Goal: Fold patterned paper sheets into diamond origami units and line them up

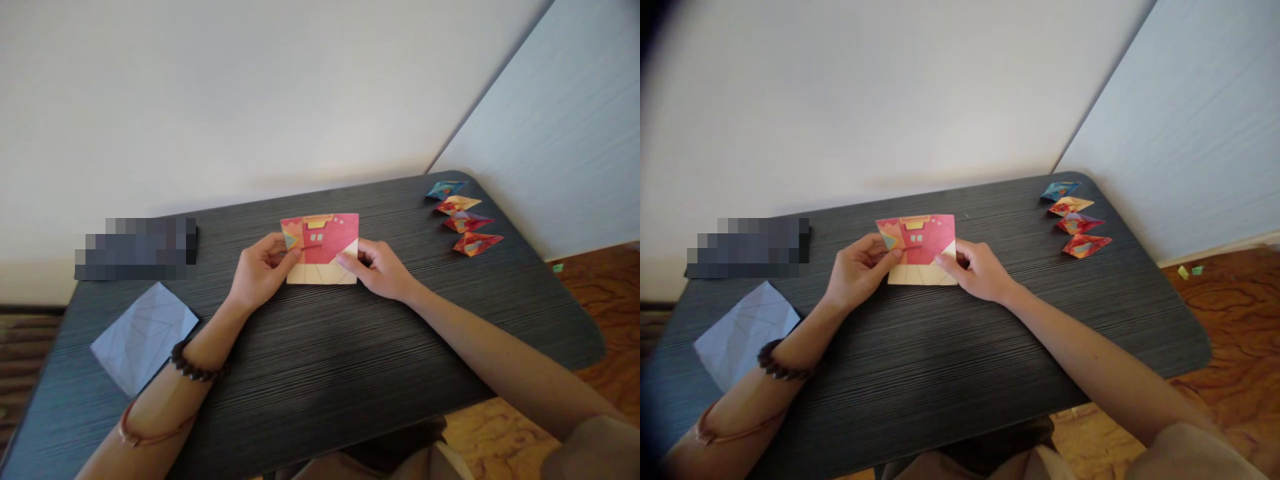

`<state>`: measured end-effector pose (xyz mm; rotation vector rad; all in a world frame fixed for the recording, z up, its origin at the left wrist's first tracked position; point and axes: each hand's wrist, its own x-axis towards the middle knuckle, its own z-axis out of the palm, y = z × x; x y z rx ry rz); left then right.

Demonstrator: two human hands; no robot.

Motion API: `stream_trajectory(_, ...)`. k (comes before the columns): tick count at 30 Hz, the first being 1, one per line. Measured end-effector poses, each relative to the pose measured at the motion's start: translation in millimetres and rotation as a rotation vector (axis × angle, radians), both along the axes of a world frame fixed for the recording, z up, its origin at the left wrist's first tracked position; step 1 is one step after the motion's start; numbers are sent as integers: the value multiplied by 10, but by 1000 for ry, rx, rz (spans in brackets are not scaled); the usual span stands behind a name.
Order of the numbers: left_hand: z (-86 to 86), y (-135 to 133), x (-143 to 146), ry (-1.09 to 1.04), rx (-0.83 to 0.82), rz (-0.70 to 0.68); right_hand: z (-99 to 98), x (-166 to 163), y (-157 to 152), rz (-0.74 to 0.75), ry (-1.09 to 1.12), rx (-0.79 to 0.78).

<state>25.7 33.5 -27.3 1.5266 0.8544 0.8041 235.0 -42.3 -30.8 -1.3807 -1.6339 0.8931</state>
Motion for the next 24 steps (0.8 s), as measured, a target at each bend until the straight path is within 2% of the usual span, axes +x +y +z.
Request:
stream_trajectory(3, 38, 37, 71, 73, 1, -77, -28, 17, 13, -24, 113, -70)
stream_trajectory(6, 93, 7, 52, 176, -26, -149, -28, 53, 25, 23, 217, -88)
stream_trajectory(10, 116, -34, -54, 222, -47, -171, -7, 126, 34, 154, 292, -96)
stream_trajectory(15, 123, -8, -66, 195, -27, -181, -1, 198, 12, 183, 313, -175)
stream_trajectory(19, 156, 52, -52, 115, -146, -201, -8, 200, 3, 172, 367, -191)
stream_trajectory(24, 172, 86, -65, 140, -254, -311, 26, 179, 12, 172, 369, -168)
